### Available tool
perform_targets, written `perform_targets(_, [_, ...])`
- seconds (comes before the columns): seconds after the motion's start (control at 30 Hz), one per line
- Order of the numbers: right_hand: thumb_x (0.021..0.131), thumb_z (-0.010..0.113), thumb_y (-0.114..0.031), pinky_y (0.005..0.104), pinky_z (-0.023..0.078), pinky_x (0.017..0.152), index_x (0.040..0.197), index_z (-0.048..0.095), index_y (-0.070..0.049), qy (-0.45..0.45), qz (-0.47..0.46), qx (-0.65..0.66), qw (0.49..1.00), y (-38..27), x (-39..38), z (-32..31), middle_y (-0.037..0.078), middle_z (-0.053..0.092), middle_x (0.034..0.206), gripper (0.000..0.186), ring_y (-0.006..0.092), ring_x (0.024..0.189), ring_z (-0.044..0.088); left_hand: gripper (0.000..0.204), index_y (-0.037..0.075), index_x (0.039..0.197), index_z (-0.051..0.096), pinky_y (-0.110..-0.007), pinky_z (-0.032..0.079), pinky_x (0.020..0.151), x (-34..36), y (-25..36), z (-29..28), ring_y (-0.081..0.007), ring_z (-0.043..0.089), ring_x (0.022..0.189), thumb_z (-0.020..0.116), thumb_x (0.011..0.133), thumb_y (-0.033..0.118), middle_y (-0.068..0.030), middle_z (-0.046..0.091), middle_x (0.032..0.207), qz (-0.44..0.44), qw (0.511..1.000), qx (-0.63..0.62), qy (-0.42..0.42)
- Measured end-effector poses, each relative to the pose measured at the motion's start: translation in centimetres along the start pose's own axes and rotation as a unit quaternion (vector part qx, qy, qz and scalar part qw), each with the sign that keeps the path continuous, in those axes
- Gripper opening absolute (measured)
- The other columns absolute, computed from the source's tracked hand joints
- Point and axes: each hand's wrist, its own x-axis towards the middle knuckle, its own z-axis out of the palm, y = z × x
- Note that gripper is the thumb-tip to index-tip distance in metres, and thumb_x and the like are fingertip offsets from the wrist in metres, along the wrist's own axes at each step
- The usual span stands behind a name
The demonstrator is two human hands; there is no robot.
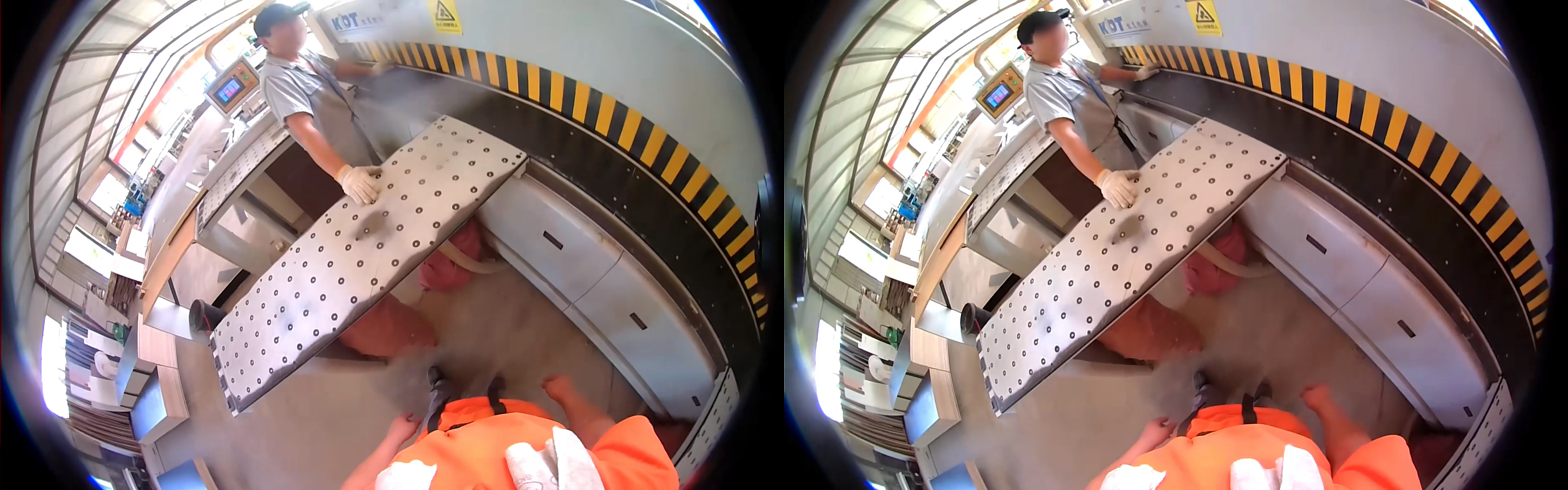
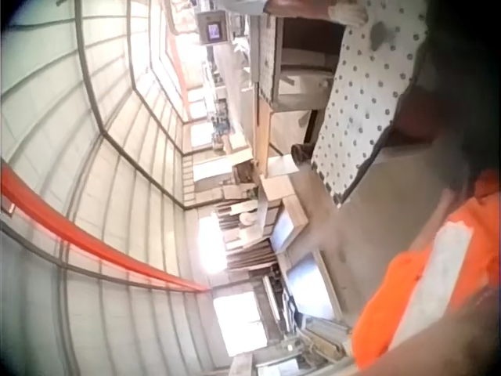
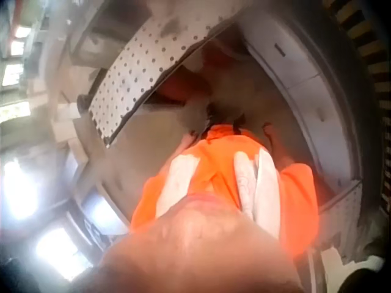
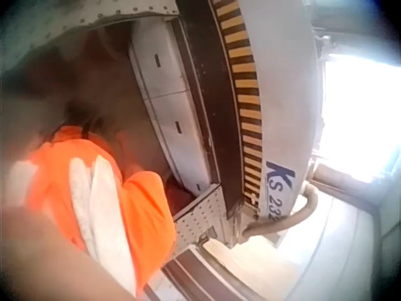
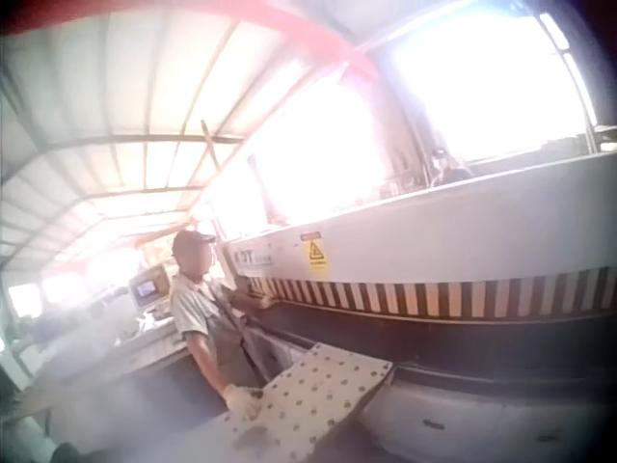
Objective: The person collaborates with a coworker to load large wooden panels onto a cutting machine table, operates the machine's touchscreen control panel, and guides the panels into the machine.
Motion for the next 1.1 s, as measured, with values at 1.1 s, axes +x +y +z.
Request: perform_targets(1.1, [0.076, 0.068, -0.010, 0.0358, 0.051, 0.058, 0.088, 0.070, -0.001, 0.046, -0.158, -0.048, 0.985, 6.2, 0.4, -0.6, 0.014, 0.069, 0.079, 0.016, 0.0202, 0.066, 0.066, 0.055, 0.002, 0.119, 0.064, -0.041, 0.050, 0.090, -1.0, 5.0, 1.7, -0.0357, 0.064, 0.104, 0.059, 0.083, 0.043, -0.0215, 0.068, 0.107, 0.080, 0.993, 0.075, 0.033])
